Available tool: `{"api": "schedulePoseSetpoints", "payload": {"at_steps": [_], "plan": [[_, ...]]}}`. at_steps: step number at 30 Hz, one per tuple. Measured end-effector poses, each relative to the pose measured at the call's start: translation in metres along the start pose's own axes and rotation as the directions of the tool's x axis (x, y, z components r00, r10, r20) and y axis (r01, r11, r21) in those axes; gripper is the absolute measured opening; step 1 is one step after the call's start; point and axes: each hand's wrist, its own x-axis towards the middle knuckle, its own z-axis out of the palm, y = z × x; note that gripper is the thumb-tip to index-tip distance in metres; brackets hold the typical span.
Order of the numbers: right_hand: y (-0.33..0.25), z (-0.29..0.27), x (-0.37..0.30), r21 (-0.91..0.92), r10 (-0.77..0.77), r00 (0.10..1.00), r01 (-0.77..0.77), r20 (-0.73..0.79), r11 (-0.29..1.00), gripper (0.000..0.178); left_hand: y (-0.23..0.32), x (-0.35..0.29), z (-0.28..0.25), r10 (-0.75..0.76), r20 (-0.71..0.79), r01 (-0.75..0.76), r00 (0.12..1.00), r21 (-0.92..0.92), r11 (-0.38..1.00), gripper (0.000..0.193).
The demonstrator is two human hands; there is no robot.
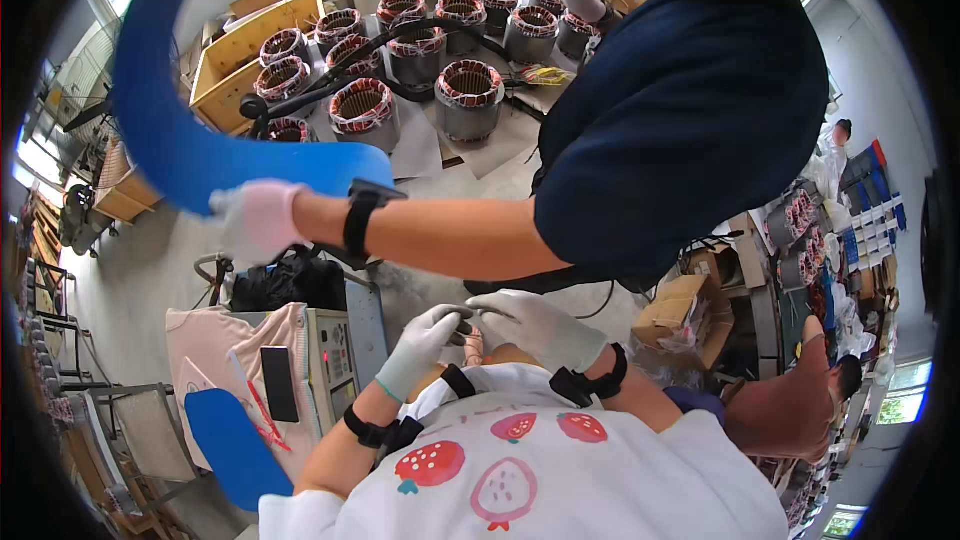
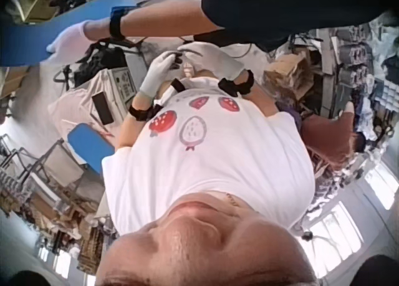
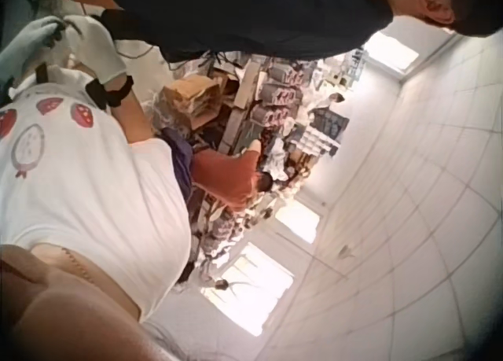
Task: Assembling electric motor stators and housings in a factory setting.
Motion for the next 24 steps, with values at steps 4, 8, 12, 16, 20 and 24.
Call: {"api": "schedulePoseSetpoints", "payload": {"at_steps": [4,8,12,16,20,24], "plan": [[0.001,0.017,-0.033,0.049,0.087,0.993,-0.083,-0.076,0.995,0.033,-0.007,-0.008,0.015,-0.042,0.065,0.036,0.997,0.085,0.996,0.029],[0.006,0.042,-0.058,-0.017,0.173,0.98,-0.175,-0.094,0.984,0.034,-0.046,-0.018,0.005,-0.022,0.092,0.015,0.996,0.077,0.997,0.029],[0.005,0.06,-0.071,-0.104,0.205,0.978,-0.209,-0.044,0.972,0.033,-0.063,-0.038,0.005,-0.119,0.063,0.119,0.991,0.013,0.993,0.029],[-0.003,0.061,-0.078,-0.025,0.164,0.986,-0.164,-0.022,0.986,0.033,-0.064,-0.046,0.022,-0.102,0.136,0.099,0.985,0.033,0.995,0.029],[0.031,0.071,-0.078,-0.239,-0.322,0.946,0.303,-0.044,0.923,0.026,-0.063,-0.057,0.031,0.018,0.054,-0.029,0.998,0.213,0.977,0.03],[-0.011,0.038,-0.106,0.022,-0.025,0.996,0.027,-0.089,0.999,0.029,-0.068,-0.055,0.042,0.063,0.094,-0.085,0.994,0.252,0.964,0.03]]}}
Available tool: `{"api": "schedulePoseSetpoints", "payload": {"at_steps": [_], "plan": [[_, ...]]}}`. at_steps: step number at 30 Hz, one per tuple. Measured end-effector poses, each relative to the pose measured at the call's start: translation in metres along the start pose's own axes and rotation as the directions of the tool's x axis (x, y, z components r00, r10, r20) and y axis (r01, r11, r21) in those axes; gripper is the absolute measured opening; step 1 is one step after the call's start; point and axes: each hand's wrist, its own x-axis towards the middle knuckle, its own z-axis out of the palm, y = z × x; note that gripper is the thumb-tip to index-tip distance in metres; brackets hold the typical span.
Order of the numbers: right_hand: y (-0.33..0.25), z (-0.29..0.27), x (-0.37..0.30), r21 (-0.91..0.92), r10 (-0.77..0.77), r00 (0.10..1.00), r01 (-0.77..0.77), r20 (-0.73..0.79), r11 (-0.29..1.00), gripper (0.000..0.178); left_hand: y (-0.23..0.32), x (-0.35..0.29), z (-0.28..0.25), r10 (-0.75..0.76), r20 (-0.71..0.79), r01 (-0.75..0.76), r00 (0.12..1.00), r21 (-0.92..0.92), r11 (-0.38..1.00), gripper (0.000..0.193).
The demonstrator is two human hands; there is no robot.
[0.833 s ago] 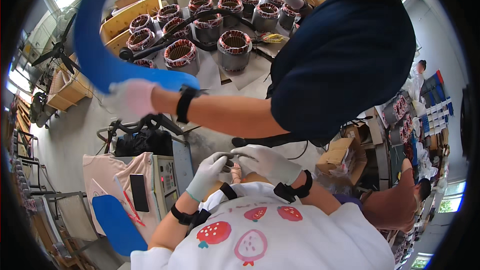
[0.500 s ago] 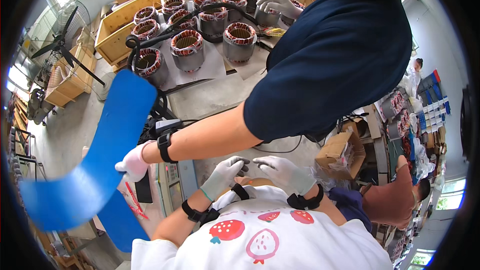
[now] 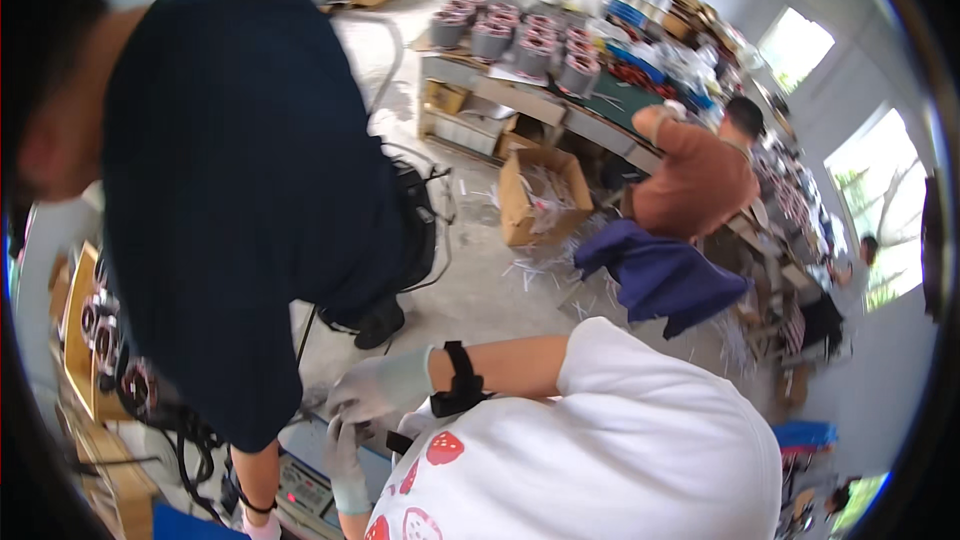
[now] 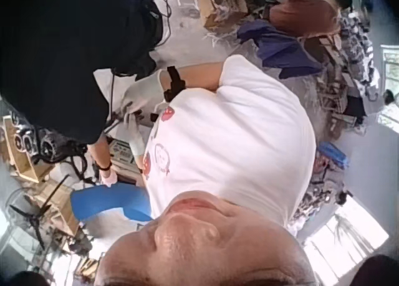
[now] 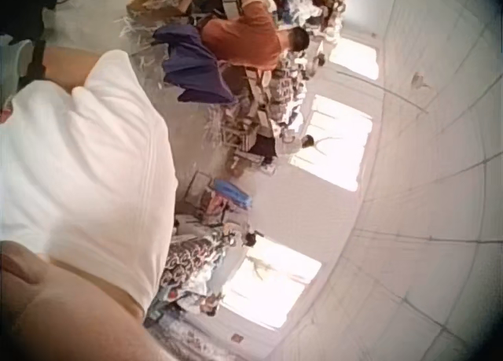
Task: Assembling electric motor stators and housings in a factory setting.
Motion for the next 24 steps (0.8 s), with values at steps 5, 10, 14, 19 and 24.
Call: {"api": "schedulePoseSetpoints", "payload": {"at_steps": [5,10,14,19,24], "plan": [[0.039,-0.038,-0.084,-0.165,0.096,0.991,-0.111,-0.095,0.98,0.029,-0.002,0.024,0.047,-0.135,0.073,0.126,0.988,0.121,0.985,0.037],[0.066,-0.071,-0.221,0.202,0.623,0.681,-0.597,-0.384,0.777,0.036,0.007,0.067,0.14,-0.36,0.257,0.275,0.897,0.316,0.908,0.039],[0.076,-0.048,-0.307,0.314,0.709,0.37,-0.706,-0.6,0.634,0.04,0.004,0.094,0.22,-0.236,0.554,0.059,0.798,0.318,0.946,0.039],[0.036,0.026,-0.42,0.652,0.762,-0.09,-0.588,-0.641,0.479,0.049,-0.072,0.129,0.325,-0.581,0.566,0.19,0.585,0.601,0.776,0.038],[0.028,0.14,-0.564,0.895,0.777,-0.454,-0.308,-0.436,0.323,0.048,-0.092,0.039,0.506,-0.562,0.775,0.025,0.289,0.581,0.814,0.033]]}}
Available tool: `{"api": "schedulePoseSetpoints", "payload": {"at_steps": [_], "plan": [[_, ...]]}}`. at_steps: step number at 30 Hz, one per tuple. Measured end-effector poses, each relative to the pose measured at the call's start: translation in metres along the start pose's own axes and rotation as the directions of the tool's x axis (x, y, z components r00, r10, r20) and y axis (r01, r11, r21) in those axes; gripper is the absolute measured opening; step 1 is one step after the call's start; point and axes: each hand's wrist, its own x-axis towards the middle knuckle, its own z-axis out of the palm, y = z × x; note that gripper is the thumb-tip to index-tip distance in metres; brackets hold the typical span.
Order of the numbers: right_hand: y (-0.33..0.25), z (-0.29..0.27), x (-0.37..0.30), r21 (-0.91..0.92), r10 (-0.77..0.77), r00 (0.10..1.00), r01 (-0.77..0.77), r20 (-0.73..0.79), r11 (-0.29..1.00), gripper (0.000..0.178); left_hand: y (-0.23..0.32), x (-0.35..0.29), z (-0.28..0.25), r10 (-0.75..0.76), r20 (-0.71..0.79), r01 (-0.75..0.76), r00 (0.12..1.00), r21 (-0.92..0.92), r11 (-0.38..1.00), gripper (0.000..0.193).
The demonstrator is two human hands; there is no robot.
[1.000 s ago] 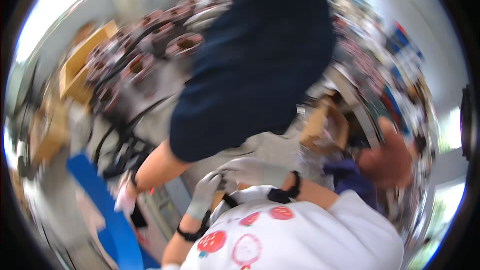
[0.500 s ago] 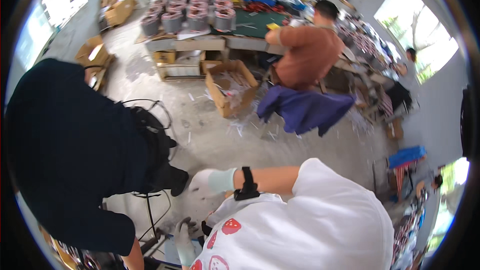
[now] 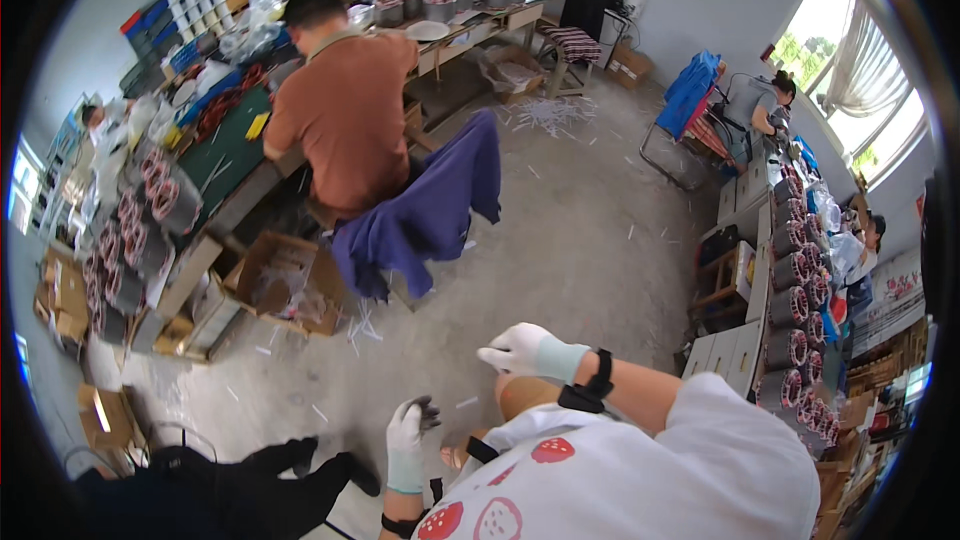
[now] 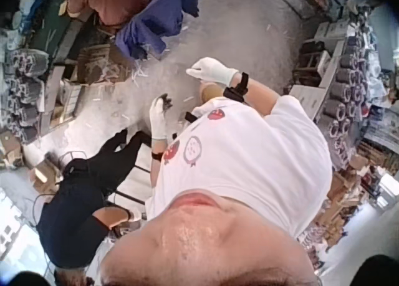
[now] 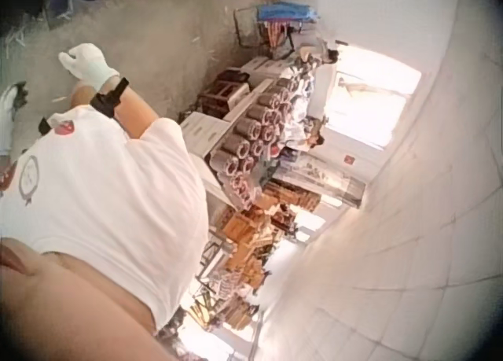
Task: Assembling electric motor stators and housings in a factory setting.
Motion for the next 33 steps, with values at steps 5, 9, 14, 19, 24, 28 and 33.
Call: {"api": "schedulePoseSetpoints", "payload": {"at_steps": [5,9,14,19,24,28,33], "plan": [[0.119,-0.111,0.023,0.153,0.203,0.972,-0.185,-0.117,0.971,0.049,0.03,0.138,0.158,-0.128,0.292,0.075,0.948,0.186,0.98,0.029],[0.184,-0.219,0.043,0.362,0.293,0.949,-0.233,-0.119,0.903,0.047,0.038,0.24,0.296,-0.321,0.414,0.223,0.852,0.268,0.937,0.029],[0.285,-0.356,0.092,0.415,0.346,0.913,-0.236,-0.214,0.879,0.047,0.098,0.344,0.449,-0.354,0.596,0.095,0.721,0.42,0.902,0.031],[0.334,-0.496,0.154,0.362,0.363,0.88,-0.246,-0.305,0.899,0.046,0.117,0.517,0.536,-0.423,0.535,0.222,0.732,0.4,0.889,0.03],[0.424,-0.585,0.192,0.475,0.482,0.767,-0.266,-0.423,0.839,0.042,0.179,0.662,0.697,-0.423,0.614,0.117,0.667,0.474,0.873,0.028],[0.481,-0.688,0.241,0.592,0.57,0.763,-0.317,-0.304,0.741,0.045,0.204,0.755,0.824,-0.269,0.737,-0.07,0.62,0.393,0.917,0.028],[0.56,-0.822,0.346,0.293,0.365,0.85,-0.264,-0.38,0.919,0.047,0.207,0.907,0.89,-0.426,0.557,0.104,0.713,0.516,0.85,0.037]]}}
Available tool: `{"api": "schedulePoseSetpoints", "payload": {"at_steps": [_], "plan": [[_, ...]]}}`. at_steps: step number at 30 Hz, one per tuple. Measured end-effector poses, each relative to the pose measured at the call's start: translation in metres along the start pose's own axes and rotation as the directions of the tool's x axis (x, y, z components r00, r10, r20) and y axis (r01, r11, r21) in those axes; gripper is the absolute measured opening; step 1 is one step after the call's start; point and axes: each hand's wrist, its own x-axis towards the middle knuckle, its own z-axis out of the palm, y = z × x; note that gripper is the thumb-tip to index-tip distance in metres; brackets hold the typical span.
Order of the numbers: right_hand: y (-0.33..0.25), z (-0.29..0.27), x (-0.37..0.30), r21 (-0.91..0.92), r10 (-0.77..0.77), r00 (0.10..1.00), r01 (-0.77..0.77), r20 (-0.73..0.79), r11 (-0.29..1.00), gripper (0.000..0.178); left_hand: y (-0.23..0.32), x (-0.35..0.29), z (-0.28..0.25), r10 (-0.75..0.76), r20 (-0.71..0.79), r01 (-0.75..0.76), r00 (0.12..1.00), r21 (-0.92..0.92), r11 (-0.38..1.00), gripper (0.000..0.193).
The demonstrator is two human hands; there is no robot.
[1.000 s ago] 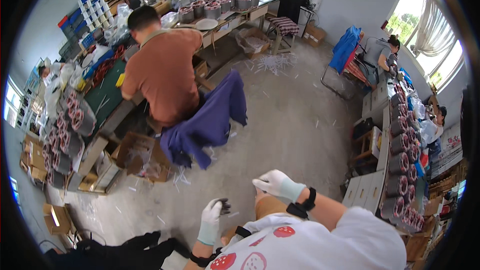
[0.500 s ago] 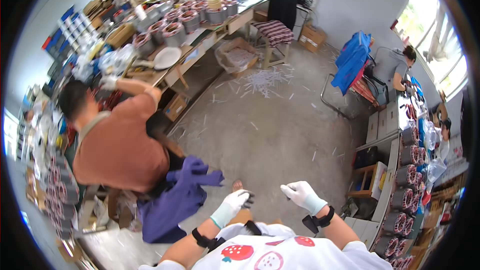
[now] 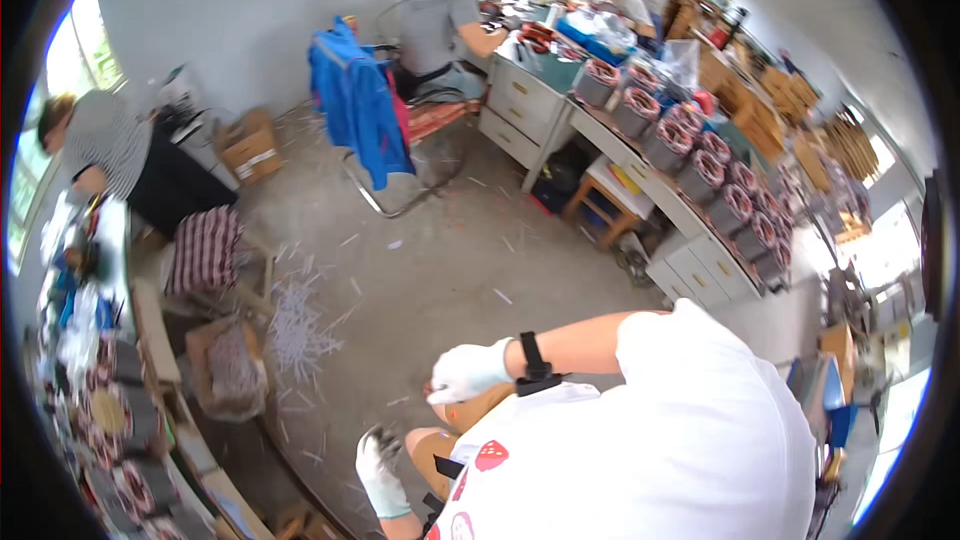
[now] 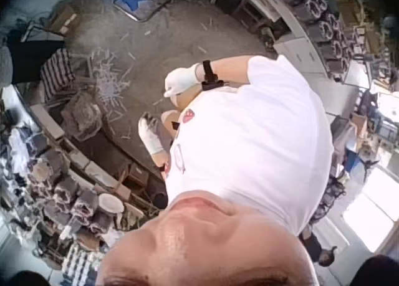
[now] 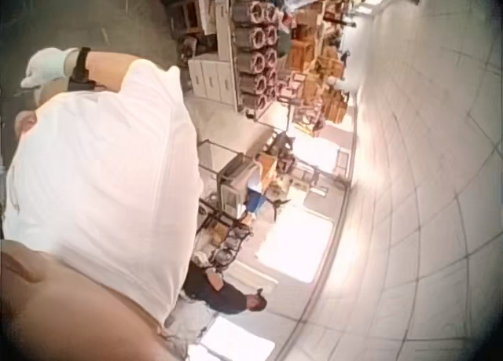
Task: Assembling electric motor stators and housings in a factory setting.
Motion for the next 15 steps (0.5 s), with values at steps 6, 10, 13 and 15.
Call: {"api": "schedulePoseSetpoints", "payload": {"at_steps": [6,10,13,15], "plan": [[0.037,-0.076,0.047,0.292,0.324,0.927,-0.263,-0.189,0.92,0.049,0.036,0.145,-0.024,-0.214,0.122,0.207,0.969,0.063,0.976,0.037],[0.1,-0.1,0.033,0.313,0.432,0.89,-0.372,-0.148,0.874,0.051,0.106,0.204,0.082,-0.178,0.178,0.145,0.968,0.183,0.972,0.037],[0.153,-0.138,-0.011,0.39,0.482,0.85,-0.378,-0.213,0.84,0.051,0.131,0.254,0.173,-0.182,0.323,0.104,0.929,0.246,0.964,0.037],[0.199,-0.163,-0.042,0.421,0.637,0.761,-0.542,-0.123,0.728,0.047,0.124,0.298,0.243,-0.295,0.52,0.155,0.802,0.295,0.943,0.039]]}}
